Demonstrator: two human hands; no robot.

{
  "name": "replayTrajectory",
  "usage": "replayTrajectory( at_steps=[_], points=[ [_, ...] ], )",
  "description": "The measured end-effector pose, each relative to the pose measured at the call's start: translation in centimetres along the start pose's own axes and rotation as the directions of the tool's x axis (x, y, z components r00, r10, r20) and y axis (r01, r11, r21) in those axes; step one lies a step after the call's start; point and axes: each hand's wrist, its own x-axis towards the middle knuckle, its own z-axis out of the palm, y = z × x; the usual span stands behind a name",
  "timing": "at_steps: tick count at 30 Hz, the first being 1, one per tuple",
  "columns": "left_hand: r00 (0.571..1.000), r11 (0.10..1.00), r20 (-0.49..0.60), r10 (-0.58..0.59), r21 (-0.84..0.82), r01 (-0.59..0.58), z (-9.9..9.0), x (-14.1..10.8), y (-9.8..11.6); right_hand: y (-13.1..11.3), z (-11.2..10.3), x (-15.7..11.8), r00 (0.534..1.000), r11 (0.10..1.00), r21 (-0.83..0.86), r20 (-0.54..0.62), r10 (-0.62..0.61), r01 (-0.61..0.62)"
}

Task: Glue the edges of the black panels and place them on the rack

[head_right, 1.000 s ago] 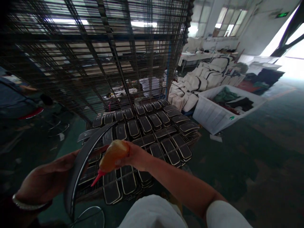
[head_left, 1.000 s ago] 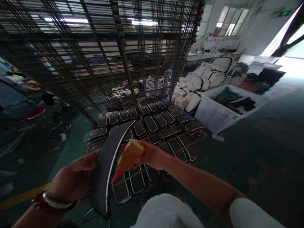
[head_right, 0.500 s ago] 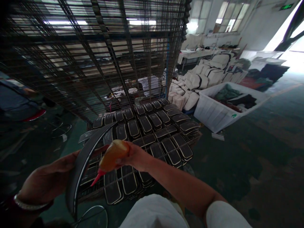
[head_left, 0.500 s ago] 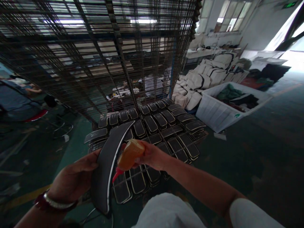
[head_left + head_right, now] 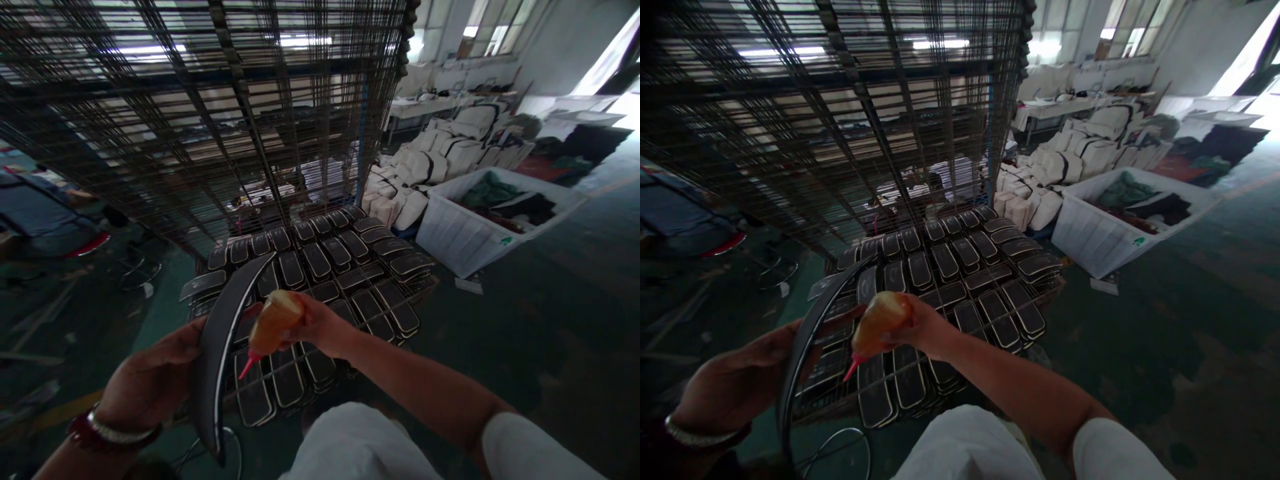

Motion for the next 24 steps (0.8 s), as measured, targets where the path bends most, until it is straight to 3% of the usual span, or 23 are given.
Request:
replayTrajectory(
  at_steps=[15, 21, 24],
  points=[
    [0.994, 0.999, 0.107, 0.001, -0.052, 0.005, 4.5, 2.2, -2.9, -3.2, -2.5, -3.3, 0.995, 0.984, -0.178, -0.088, -0.043, 0.027],
    [0.991, 0.999, 0.129, 0.033, -0.031, -0.030, 6.6, 3.1, -3.6, -3.9, -2.9, -4.3, 0.985, 0.989, -0.140, -0.156, -0.071, 0.049],
    [0.994, 0.999, 0.104, 0.044, 0.012, -0.046, 6.7, 3.2, -3.0, -3.9, -3.1, -4.7, 0.983, 0.994, -0.089, -0.166, -0.080, 0.066]
  ],
)
